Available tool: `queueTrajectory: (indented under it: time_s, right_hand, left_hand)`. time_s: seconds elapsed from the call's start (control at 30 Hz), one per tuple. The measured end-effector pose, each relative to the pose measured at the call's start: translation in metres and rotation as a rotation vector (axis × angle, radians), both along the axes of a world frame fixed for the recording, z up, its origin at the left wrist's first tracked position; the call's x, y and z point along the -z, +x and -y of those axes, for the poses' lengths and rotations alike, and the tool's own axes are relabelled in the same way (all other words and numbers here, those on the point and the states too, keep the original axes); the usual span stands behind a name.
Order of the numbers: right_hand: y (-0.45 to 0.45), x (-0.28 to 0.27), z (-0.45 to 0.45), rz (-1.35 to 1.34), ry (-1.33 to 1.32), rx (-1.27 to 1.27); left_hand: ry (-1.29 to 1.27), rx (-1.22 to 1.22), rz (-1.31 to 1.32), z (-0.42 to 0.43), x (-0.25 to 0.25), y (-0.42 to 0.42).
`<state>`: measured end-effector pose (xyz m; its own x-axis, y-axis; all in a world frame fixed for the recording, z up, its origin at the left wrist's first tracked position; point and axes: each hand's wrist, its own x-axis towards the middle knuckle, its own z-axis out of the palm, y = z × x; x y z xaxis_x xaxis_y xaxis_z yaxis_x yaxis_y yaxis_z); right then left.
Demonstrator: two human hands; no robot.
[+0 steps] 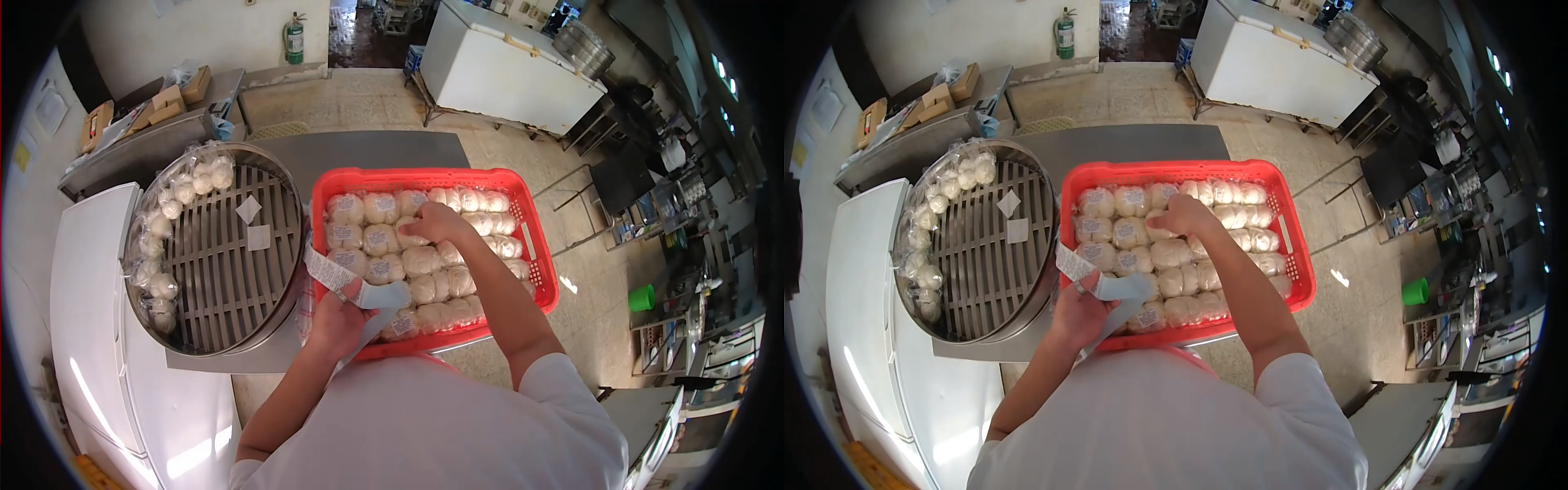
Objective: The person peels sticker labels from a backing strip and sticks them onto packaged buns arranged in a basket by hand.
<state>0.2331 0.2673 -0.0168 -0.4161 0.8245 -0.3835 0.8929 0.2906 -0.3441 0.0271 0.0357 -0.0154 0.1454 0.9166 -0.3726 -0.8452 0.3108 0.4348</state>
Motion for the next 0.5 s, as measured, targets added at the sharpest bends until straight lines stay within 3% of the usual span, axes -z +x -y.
queueTrajectory:
  time_s: [0.33,0.43,0.5]
  right_hand:
    - [-0.023,-0.007,0.032,0.239,0.195,0.147]
    - [-0.022,-0.004,0.037,0.223,0.269,0.158]
    - [-0.002,-0.005,0.028,0.02,0.139,0.151]
  left_hand:
    - [0.035,-0.005,0.008,0.002,0.006,-0.001]
    - [0.029,0.003,0.001,0.001,0.008,-0.001]
    - [0.016,-0.03,-0.024,0.001,0.0,0.002]
